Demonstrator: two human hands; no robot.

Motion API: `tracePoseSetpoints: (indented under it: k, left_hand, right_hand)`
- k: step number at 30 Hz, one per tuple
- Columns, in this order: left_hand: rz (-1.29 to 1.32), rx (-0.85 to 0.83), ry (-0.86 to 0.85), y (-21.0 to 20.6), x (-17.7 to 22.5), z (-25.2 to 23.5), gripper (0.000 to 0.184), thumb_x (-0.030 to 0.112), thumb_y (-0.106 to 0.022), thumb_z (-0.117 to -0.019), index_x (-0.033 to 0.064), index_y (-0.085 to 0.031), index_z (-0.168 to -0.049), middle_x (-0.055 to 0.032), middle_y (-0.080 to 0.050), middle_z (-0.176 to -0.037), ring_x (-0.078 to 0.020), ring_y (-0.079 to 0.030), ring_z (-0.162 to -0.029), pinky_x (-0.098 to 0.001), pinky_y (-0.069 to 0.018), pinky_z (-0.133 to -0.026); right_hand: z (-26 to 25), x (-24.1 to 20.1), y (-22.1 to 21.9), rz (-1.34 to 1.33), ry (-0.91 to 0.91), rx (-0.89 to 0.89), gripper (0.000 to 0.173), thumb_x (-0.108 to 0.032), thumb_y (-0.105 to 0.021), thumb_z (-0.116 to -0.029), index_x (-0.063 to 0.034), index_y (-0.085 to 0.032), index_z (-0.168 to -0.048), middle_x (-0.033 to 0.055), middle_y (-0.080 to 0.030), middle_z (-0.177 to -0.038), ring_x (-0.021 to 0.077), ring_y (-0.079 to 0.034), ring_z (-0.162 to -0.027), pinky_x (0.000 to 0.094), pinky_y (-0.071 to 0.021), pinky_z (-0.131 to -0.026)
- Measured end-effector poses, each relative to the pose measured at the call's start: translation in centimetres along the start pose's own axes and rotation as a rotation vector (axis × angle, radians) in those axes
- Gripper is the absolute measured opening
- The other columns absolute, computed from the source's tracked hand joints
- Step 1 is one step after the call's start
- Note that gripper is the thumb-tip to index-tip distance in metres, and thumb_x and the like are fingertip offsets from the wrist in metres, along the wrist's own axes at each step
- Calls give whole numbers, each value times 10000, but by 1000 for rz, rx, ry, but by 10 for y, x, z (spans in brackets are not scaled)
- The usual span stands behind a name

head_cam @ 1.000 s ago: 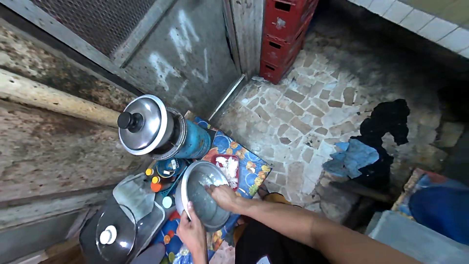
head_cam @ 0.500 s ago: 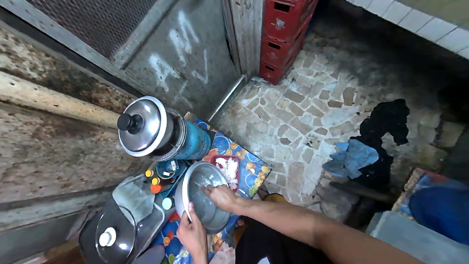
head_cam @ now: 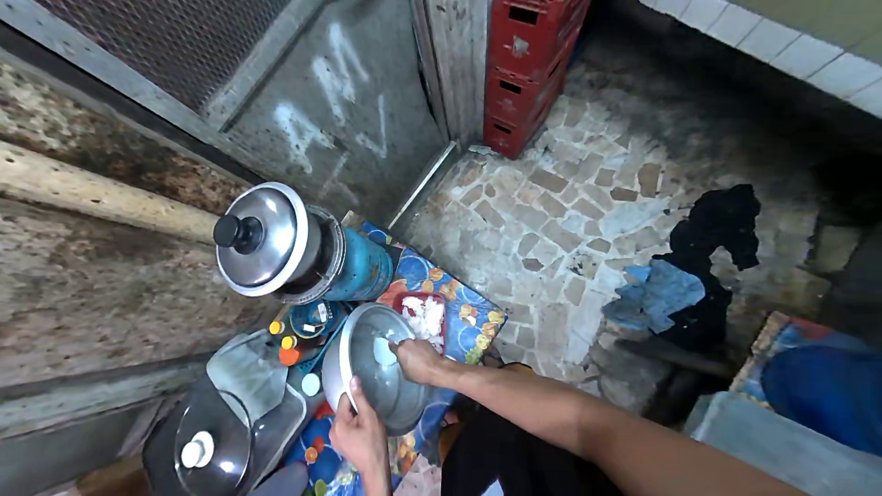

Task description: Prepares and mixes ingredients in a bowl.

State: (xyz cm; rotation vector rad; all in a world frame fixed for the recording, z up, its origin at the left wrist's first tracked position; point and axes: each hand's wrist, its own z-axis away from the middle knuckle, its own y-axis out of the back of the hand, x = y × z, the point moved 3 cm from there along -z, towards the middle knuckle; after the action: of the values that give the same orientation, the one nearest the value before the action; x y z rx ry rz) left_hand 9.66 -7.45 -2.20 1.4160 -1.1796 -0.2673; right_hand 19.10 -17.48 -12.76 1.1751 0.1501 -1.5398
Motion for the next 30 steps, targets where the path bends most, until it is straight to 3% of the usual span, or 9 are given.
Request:
tracePoseSetpoints:
  k: [3, 9, 12, 16, 21, 25, 30]
  left_hand:
    - [-12, 6, -22, -2, -2, -2, 531, 399, -544, -1030, 50, -530, -631, -1, -411, -504, -133, -459, -469, -371, -391, -510]
    - [-72, -2, -53, 3, 9, -11, 548, 415, -528, -1038, 41, -525, -638, -28, -422, -516, -172, -482, -487, -403, -396, -521]
    - [-79, -1, -44, 6, 9, -13, 550, 411, -532, -1038, 31, -532, -641, -39, -433, -523, -187, -490, -497, -418, -403, -529]
    - [-68, 64, -117, 3, 8, -12, 548, 398, -531, -1038, 50, -498, -616, -10, -395, -506, -140, -453, -461, -357, -379, -488]
    - [-75, 55, -132, -5, 10, -11, 546, 393, -537, -1037, 37, -521, -624, -26, -409, -504, -159, -466, -457, -376, -387, -484]
    - [-84, 47, -153, -9, 15, -9, 563, 416, -523, -1038, 30, -527, -628, -37, -422, -504, -173, -482, -460, -391, -395, -485]
    - [-95, 28, -185, -12, 16, -13, 559, 428, -525, -1038, 47, -529, -629, -24, -425, -509, -160, -483, -462, -372, -389, -480]
  right_hand:
    - [7, -10, -5, -27, 8, -68, 361, -105, -649, -937, -24, -634, -1288, 261, -669, -1199, 458, -658, -1113, 661, -535, -863]
    - [9, -16, -15, 84, 165, 37, 570, 24, -558, -958, -111, -484, -1507, 258, -640, -1244, 467, -672, -1021, 640, -543, -831]
    - [2, -6, -7, 93, 136, 83, 613, 31, -552, -953, -127, -457, -1537, 252, -635, -1268, 461, -680, -998, 628, -551, -809]
    - [2, 9, -4, 64, 44, 73, 590, -12, -545, -969, -108, -444, -1543, 258, -628, -1274, 461, -673, -1039, 625, -553, -834]
    - [20, 7, 1, 28, 29, 95, 534, -124, -490, -1033, -125, -423, -1563, 252, -631, -1275, 450, -680, -1032, 616, -555, -839]
    - [19, 0, -15, 13, 99, 72, 555, -107, -532, -1010, -137, -434, -1556, 257, -628, -1269, 453, -674, -1037, 632, -548, -846]
    - [7, 37, -16, 32, -7, 76, 655, -100, -613, -961, -171, -404, -1579, 253, -616, -1314, 468, -672, -1044, 653, -546, -840]
